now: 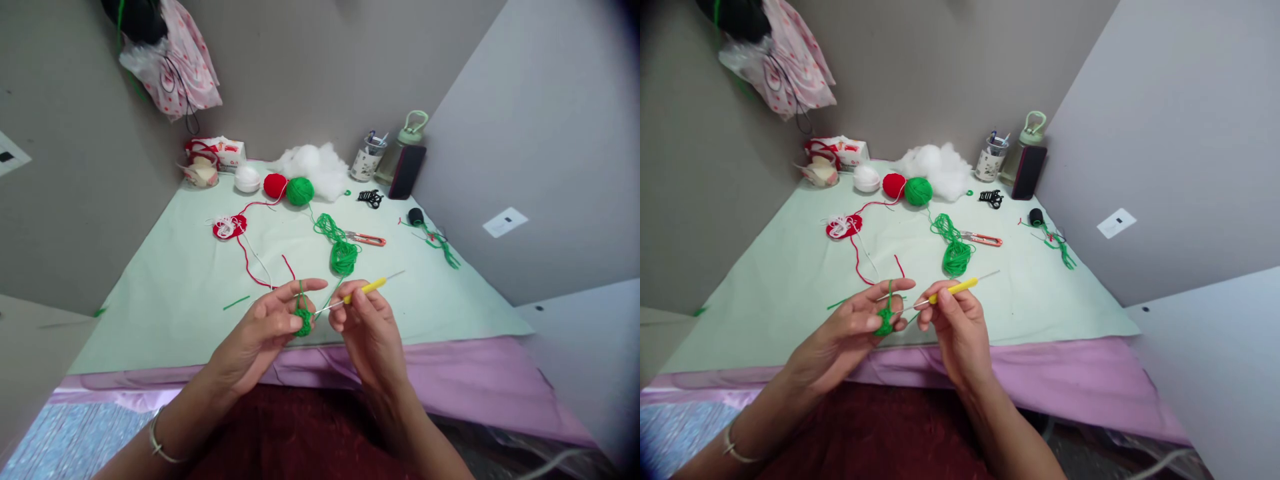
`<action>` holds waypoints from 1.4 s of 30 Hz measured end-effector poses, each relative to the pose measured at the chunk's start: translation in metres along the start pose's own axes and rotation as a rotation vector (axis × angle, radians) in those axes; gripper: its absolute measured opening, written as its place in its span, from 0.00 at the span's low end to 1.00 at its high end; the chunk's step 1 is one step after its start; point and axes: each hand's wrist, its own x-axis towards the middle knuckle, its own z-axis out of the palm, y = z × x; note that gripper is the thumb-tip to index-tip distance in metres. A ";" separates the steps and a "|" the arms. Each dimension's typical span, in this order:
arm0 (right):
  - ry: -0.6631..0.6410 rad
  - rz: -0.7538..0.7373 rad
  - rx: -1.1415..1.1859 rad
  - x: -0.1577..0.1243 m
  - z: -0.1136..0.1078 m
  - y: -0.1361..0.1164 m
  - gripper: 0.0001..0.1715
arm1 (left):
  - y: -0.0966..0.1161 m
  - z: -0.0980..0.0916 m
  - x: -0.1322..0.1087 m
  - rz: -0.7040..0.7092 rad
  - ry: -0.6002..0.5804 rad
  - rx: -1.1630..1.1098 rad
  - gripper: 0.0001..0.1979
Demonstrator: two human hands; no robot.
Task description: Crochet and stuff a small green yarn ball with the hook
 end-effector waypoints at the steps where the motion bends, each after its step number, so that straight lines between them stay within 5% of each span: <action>1: -0.010 -0.010 -0.011 -0.001 0.000 0.001 0.09 | -0.001 0.001 0.000 0.020 0.023 0.029 0.24; 6: -0.069 -0.367 -0.383 -0.008 -0.001 0.008 0.09 | -0.006 0.005 -0.002 0.140 0.142 0.280 0.24; 9: -0.084 -0.450 -0.505 -0.010 -0.003 0.012 0.13 | -0.008 0.004 -0.002 0.168 0.192 0.341 0.22; 12: -0.084 -0.492 -0.609 -0.011 -0.004 0.014 0.16 | -0.010 0.004 -0.001 0.200 0.240 0.322 0.23; 17: -0.154 -0.871 -1.082 -0.011 -0.010 0.013 0.24 | -0.012 0.008 0.004 0.109 0.232 0.075 0.25; 20: -0.058 -0.782 -0.896 -0.009 -0.010 0.012 0.20 | -0.007 0.006 0.007 -0.012 0.182 -0.070 0.22; 23: 0.048 -0.573 -0.592 -0.005 -0.004 0.010 0.11 | -0.004 0.005 0.007 0.098 0.238 -0.008 0.21; 27: 0.016 -0.505 -0.570 -0.003 0.003 0.013 0.08 | -0.008 0.011 0.006 0.215 0.234 0.129 0.25; 35: -0.103 -0.296 -0.396 0.002 -0.006 0.016 0.10 | -0.010 0.011 0.005 0.173 0.213 0.145 0.29; 42: -0.101 -0.448 -0.592 0.001 -0.008 0.006 0.11 | -0.005 0.006 0.002 0.160 0.120 0.247 0.26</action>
